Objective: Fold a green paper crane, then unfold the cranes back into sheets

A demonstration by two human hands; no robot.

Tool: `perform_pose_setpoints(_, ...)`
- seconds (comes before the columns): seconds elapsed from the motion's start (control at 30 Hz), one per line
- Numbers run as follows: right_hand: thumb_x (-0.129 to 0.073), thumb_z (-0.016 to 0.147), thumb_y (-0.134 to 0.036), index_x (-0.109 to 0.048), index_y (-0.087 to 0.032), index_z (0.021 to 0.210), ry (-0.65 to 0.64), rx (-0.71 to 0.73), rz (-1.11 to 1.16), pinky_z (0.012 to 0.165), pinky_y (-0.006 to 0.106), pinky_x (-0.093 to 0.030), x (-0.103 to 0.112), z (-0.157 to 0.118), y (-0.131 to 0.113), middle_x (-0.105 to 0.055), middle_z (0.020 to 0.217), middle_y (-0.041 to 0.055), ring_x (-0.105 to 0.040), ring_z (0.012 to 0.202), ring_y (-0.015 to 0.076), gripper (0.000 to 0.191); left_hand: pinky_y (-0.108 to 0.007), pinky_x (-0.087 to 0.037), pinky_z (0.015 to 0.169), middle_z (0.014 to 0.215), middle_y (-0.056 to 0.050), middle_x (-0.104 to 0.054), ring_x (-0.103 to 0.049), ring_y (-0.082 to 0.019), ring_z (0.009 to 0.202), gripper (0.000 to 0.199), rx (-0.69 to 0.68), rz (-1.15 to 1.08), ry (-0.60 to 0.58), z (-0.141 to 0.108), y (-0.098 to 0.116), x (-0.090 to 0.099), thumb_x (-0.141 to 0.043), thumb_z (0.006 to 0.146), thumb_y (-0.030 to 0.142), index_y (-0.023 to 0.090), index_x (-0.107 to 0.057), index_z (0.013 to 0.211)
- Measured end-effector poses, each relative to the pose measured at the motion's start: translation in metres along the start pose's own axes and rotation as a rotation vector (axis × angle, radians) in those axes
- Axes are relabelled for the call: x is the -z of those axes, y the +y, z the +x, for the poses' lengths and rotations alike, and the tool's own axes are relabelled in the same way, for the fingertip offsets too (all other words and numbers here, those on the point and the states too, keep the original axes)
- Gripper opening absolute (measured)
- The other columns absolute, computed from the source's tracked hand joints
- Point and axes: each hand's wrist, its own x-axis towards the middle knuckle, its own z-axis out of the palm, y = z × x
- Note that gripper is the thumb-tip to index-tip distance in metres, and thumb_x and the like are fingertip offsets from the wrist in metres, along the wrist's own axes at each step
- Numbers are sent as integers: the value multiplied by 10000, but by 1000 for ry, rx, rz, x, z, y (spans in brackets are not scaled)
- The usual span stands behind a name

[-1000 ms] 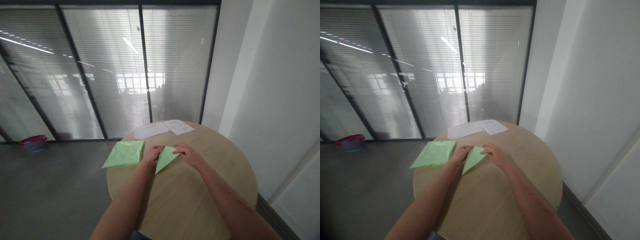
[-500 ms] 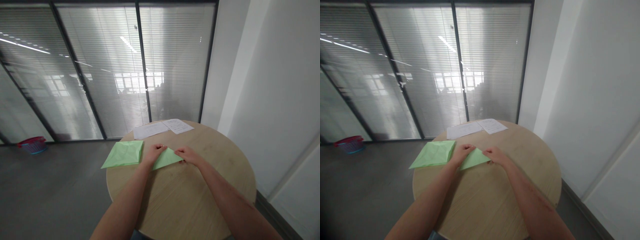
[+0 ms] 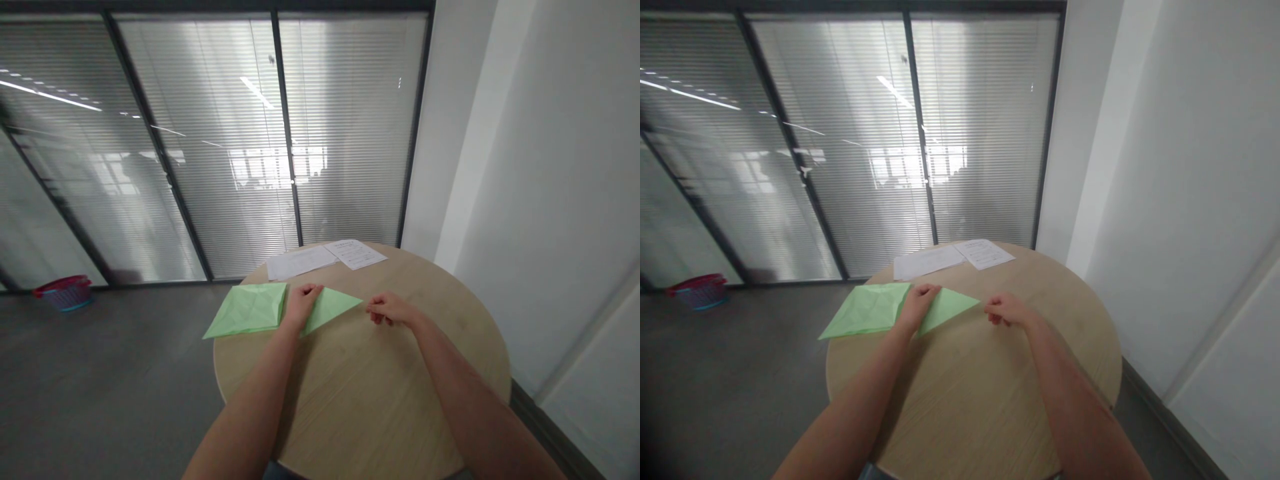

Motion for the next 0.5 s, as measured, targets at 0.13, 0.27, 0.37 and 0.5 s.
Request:
perform_pose_setpoints(0.13,-625,903,-378,-703,-162,833,202,6,1,468,195,-380,0,10,5,-736,773,84,-607,571,119,240,-253,-413,628,681,5,-667,-562,-171,664,289,1,-25,46,3,0,6,-710,795,468,188,-724,722)
perform_pose_setpoints(0.27,-513,973,-404,-736,-172,993,289,104,-2,600,237,-470,-14,15,-7,-754,930,94,-658,719,154,322,-256,-426,641,704,-3,-694,-588,-181,685,274,4,-17,-17,2,-3,0,-716,793,454,192,-752,724)
perform_pose_setpoints(0.37,-578,939,-458,-762,-190,920,210,211,-35,697,271,-492,-28,10,-19,-748,888,60,-659,801,189,326,-261,-418,627,696,-11,-703,-595,-196,694,256,7,13,-88,-1,-5,-8,-739,783,437,195,-773,706)
perform_pose_setpoints(0.5,-631,883,-483,-717,-181,744,50,307,-99,650,259,-464,-39,3,-24,-653,703,15,-578,685,167,343,-271,-433,653,756,-30,-743,-607,-217,745,251,4,39,-154,-4,-5,-13,-717,806,421,191,-808,765)
